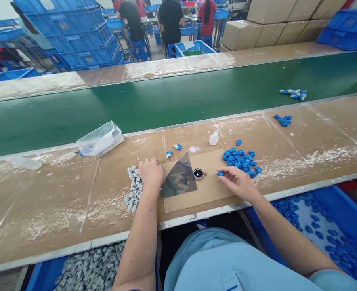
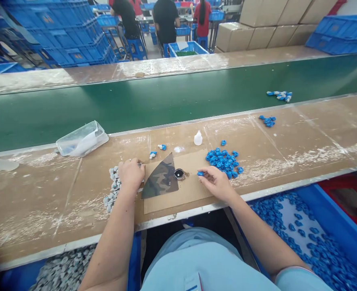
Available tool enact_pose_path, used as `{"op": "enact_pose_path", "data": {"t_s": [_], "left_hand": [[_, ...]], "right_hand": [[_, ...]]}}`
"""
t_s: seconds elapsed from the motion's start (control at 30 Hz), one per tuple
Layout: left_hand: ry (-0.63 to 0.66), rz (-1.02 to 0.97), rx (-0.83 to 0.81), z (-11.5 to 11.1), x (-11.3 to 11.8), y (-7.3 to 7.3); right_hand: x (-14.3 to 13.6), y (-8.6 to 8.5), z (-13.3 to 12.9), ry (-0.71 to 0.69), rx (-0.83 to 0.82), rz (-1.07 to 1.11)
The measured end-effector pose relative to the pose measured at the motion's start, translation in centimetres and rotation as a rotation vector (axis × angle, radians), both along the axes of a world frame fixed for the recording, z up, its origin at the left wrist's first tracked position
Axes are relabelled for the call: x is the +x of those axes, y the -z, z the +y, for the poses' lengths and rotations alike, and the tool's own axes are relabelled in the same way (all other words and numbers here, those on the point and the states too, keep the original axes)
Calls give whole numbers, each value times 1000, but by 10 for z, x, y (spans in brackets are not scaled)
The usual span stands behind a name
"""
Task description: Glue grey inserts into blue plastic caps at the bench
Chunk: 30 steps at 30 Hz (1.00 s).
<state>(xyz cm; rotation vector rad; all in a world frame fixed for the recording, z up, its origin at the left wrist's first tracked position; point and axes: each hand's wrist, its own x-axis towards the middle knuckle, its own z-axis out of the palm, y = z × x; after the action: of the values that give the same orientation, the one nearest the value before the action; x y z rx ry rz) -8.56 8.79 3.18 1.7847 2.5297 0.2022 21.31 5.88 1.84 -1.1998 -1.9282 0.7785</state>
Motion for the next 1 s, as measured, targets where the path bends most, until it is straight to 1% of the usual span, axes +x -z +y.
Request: {"op": "enact_pose_path", "data": {"t_s": [0.07, 0.13, 0.23, 0.3, 0.33, 0.43, 0.5, 0.57, 0.67, 0.8, 1.0], "left_hand": [[13, -22, 19, 2, -1, 0], [28, -113, 123, 0, -3, 1], [84, -325, 321, -10, -6, 2], [106, -480, 395, -22, -5, 1], [93, -572, 409, -29, -3, 1], [20, -939, 390, -51, 9, 2], [-3, -1169, 369, -63, 17, 5], [-4, -1309, 341, -72, 26, 8], [-29, -1419, 288, -81, 37, 12], [-73, -1545, 266, -86, 49, 16], [-92, -1635, 156, -91, 60, 17]], "right_hand": [[-8, -4, 2, -41, 27, 2], [-16, -8, 4, -66, 55, -13], [-27, -12, 10, -101, 97, -55], [-33, -13, 14, -137, 134, -103], [-35, -13, 16, -153, 151, -124], [-38, -13, 21, -179, 187, -164], [-38, -12, 22, -194, 204, -192], [-38, -11, 23, -209, 220, -227], [-37, -11, 24, -205, 253, -262], [-35, -9, 25, -192, 297, -274], [-32, -9, 23, -167, 237, -243]]}}
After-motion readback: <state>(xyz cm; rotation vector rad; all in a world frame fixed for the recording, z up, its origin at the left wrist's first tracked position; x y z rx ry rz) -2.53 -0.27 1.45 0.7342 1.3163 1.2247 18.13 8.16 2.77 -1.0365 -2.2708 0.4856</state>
